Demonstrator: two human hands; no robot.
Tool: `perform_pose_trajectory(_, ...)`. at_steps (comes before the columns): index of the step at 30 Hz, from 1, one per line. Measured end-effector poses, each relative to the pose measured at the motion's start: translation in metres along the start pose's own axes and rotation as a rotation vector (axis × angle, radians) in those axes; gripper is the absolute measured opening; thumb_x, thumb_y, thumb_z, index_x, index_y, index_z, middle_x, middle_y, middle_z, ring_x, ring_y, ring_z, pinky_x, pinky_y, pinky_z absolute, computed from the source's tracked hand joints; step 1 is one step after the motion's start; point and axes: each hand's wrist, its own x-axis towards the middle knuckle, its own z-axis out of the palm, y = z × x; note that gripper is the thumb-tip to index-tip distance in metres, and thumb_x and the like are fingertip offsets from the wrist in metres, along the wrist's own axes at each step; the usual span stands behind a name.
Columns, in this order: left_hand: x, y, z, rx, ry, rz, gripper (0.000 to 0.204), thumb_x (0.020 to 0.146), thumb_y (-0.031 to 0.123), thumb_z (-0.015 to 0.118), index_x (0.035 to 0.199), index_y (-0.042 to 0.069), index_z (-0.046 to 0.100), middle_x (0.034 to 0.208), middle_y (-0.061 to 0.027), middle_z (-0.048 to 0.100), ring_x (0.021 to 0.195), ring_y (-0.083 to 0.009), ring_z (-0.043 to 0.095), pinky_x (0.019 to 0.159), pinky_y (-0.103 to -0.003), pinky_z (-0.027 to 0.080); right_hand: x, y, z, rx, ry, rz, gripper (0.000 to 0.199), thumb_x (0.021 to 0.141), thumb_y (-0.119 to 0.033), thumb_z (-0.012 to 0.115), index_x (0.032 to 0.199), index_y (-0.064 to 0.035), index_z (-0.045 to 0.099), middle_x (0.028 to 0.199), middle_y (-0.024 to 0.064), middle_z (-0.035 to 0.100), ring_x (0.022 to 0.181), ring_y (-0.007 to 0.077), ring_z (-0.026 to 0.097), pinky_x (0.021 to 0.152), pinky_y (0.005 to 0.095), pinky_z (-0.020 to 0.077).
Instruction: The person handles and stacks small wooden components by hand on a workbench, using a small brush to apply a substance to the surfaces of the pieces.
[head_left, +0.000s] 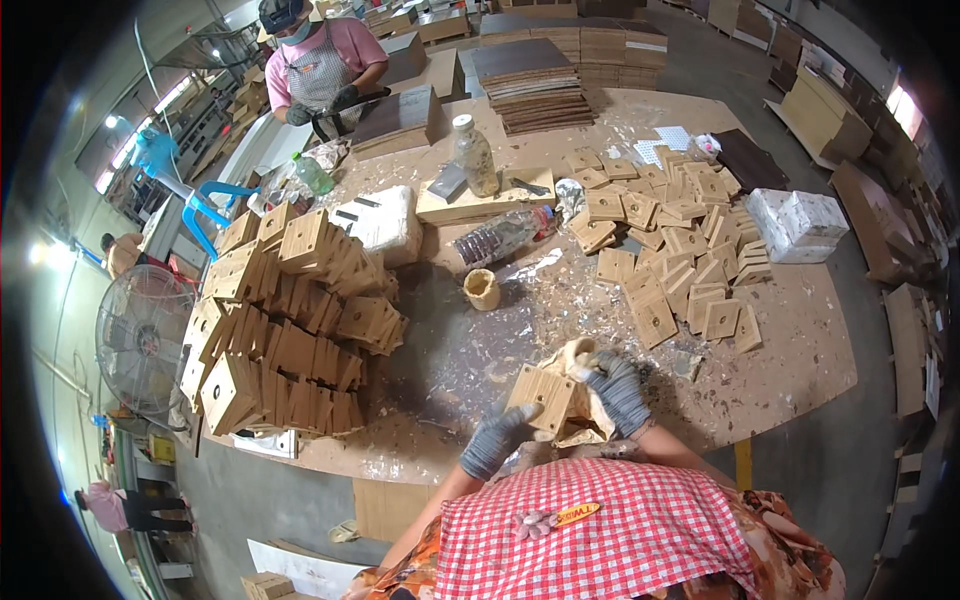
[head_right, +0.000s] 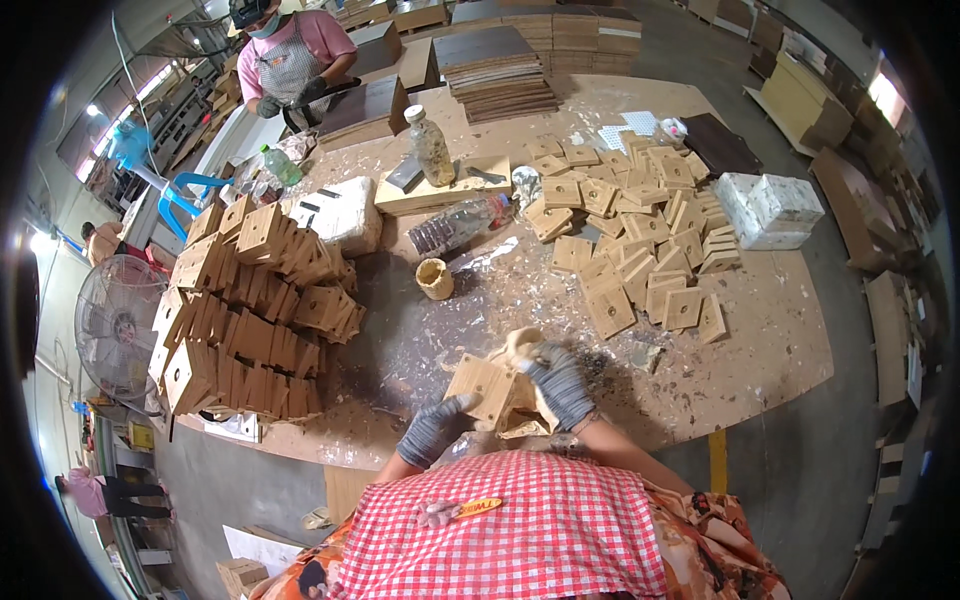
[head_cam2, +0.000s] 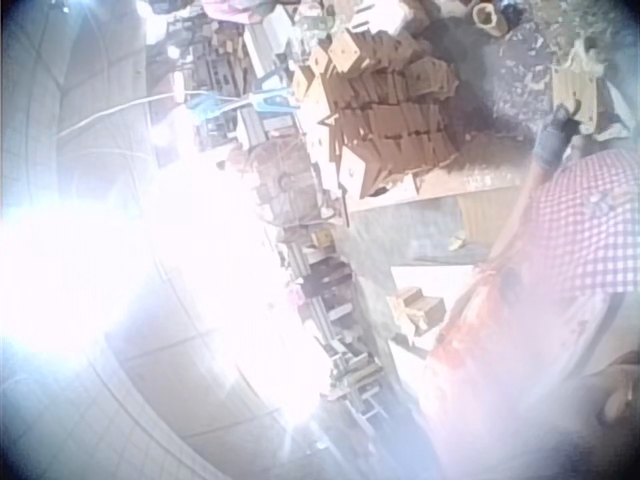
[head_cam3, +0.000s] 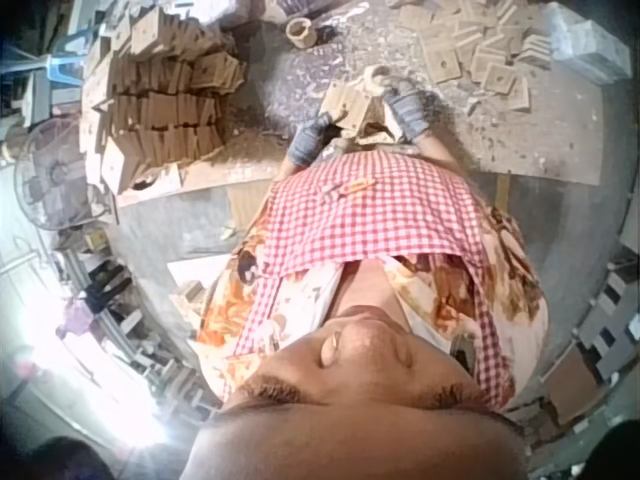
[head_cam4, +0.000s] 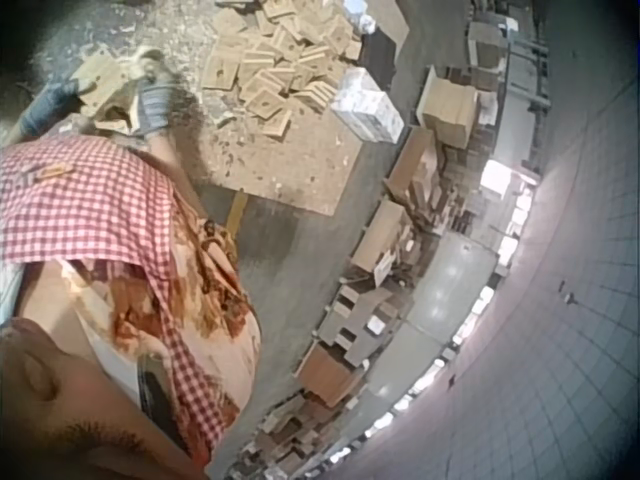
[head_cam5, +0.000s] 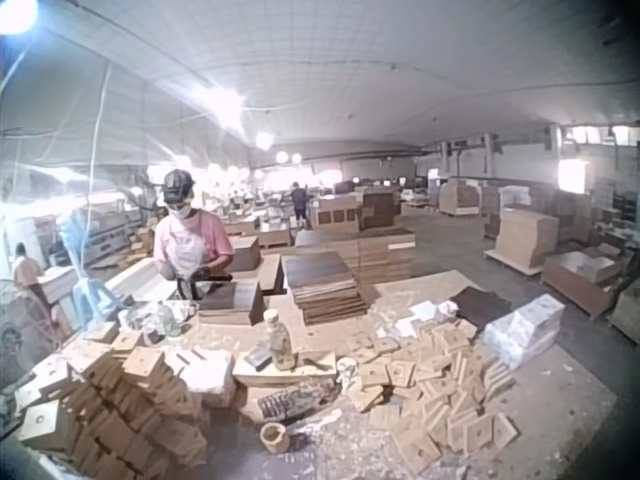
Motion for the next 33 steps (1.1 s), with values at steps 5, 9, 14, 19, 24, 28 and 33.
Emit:
perform_pose_trajectory(5,-0.001,0.012,-0.032,0.575,0.123,0.289,0.054,0.081,0.023,0.070,0.123,-0.004,0.048,0.100,-0.0137,0.063,0.087,-0.0186,0.062,0.077,-0.032,0.053,0.007,-0.009,-0.018,0.183,0.115,-0.164,0.025,0.076,-0.003,0.069,0.100,-0.0013,0.062,0.102,0.0061,0.063,0.089,0.0128,0.058,0.081,0.0259,0.0500)
perform_pose_trajectory(9,0.000,0.013,-0.030,0.660,0.143,0.200,0.050,0.081,0.020,0.070,0.120,-0.003,0.051,0.095,-0.0146,0.065,0.082,-0.0164,0.063,0.069,-0.029,0.054,-0.005,-0.023,-0.004,0.167,-0.102,-0.198,0.023,0.074,-0.018,0.074,0.094,-0.0126,0.063,0.090,0.0028,0.060,0.086,0.0140,0.058,0.084,0.0259,0.0503)
perform_pose_trajectory(14,-0.001,0.006,-0.004,0.899,0.122,0.127,0.047,0.080,0.020,0.070,0.119,-0.001,0.054,0.089,-0.0129,0.066,0.071,-0.0166,0.065,0.065,-0.028,0.055,-0.021,-0.035,0.036,-0.318,-0.301,-0.178,0.032,0.075,-0.024,0.073,0.098,-0.0080,0.059,0.097,0.0058,0.060,0.091,0.0156,0.057,0.082,0.0278,0.0489)
perform_pose_trajectory(19,-0.012,0.009,0.006,0.789,0.069,0.099,0.044,0.082,0.023,0.069,0.115,-0.002,0.056,0.085,-0.0097,0.066,0.072,-0.0135,0.062,0.065,-0.025,0.052,-0.005,-0.018,0.014,-0.399,-0.200,-0.322,0.022,0.082,-0.020,0.064,0.098,-0.0047,0.064,0.101,0.0073,0.059,0.094,0.0199,0.055,0.084,0.0326,0.0464)
perform_pose_trajectory(24,-0.015,0.005,-0.009,0.682,0.048,0.160,0.045,0.081,0.022,0.070,0.115,-0.003,0.056,0.088,-0.0091,0.065,0.073,-0.0126,0.061,0.064,-0.025,0.052,0.004,-0.014,-0.004,-0.682,-0.136,-0.349,0.020,0.078,-0.016,0.066,0.095,-0.0061,0.065,0.095,0.0081,0.059,0.093,0.0203,0.056,0.084,0.0334,0.0460)
perform_pose_trajectory(28,-0.014,0.009,-0.004,0.783,0.061,0.199,0.045,0.080,0.019,0.071,0.115,-0.003,0.054,0.089,-0.0084,0.064,0.075,-0.0122,0.060,0.065,-0.026,0.050,-0.013,-0.023,0.003,-0.359,-0.201,-0.379,0.024,0.076,-0.010,0.072,0.096,-0.0031,0.061,0.092,0.0036,0.059,0.089,0.0121,0.056,0.080,0.0272,0.0473)
perform_pose_trajectory(33,-0.020,0.014,0.008,0.612,0.055,0.251,0.043,0.080,0.021,0.072,0.111,-0.003,0.057,0.086,-0.0089,0.065,0.073,-0.0135,0.062,0.062,-0.026,0.052,-0.008,-0.012,-0.006,-0.191,-0.099,-0.135,0.024,0.078,-0.015,0.071,0.097,-0.0013,0.063,0.092,0.0049,0.061,0.086,0.0124,0.057,0.077,0.0267,0.0475)
